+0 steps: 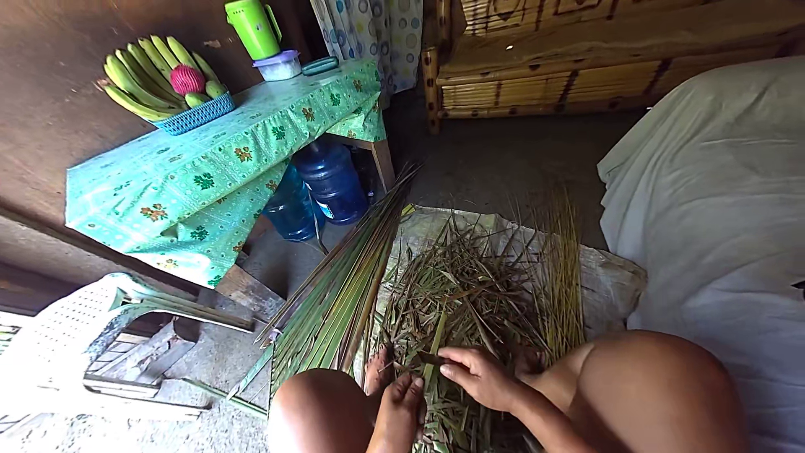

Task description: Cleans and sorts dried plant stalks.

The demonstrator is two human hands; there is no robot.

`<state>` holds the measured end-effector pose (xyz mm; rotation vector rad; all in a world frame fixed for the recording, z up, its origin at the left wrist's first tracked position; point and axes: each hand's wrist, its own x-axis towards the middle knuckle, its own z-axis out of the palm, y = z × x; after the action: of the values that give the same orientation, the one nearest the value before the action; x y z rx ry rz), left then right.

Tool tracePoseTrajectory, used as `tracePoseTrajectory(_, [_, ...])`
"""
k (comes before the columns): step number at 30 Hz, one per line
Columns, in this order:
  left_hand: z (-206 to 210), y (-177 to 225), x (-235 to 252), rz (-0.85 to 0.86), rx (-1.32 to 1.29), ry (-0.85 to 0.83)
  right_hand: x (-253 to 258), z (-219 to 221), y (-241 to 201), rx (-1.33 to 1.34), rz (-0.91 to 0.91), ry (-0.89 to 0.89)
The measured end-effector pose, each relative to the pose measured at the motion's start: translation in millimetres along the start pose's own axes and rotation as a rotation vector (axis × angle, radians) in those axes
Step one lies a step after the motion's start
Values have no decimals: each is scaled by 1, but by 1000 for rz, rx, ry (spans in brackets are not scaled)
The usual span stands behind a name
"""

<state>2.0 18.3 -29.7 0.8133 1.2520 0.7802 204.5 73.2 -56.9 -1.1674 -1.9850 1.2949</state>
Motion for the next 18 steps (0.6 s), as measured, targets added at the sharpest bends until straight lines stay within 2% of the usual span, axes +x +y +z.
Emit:
tracePoseTrajectory(2, [-1, 1, -1, -3, -2, -30, 6, -7, 6, -16, 14, 80])
tracePoseTrajectory(8, [-4, -2, -6, 12, -7, -54, 25, -45, 26, 65, 224, 340])
tracePoseTrajectory(11, [-2, 3, 0, 8, 16, 5, 15, -45, 9, 104, 229, 223])
tracePoseTrajectory(14, [4, 12, 16, -22, 27, 38, -2, -19, -11, 138, 111, 44])
tracePoseTrajectory(18, [16, 23, 30, -36, 31, 17, -4, -6, -12, -45, -16, -17])
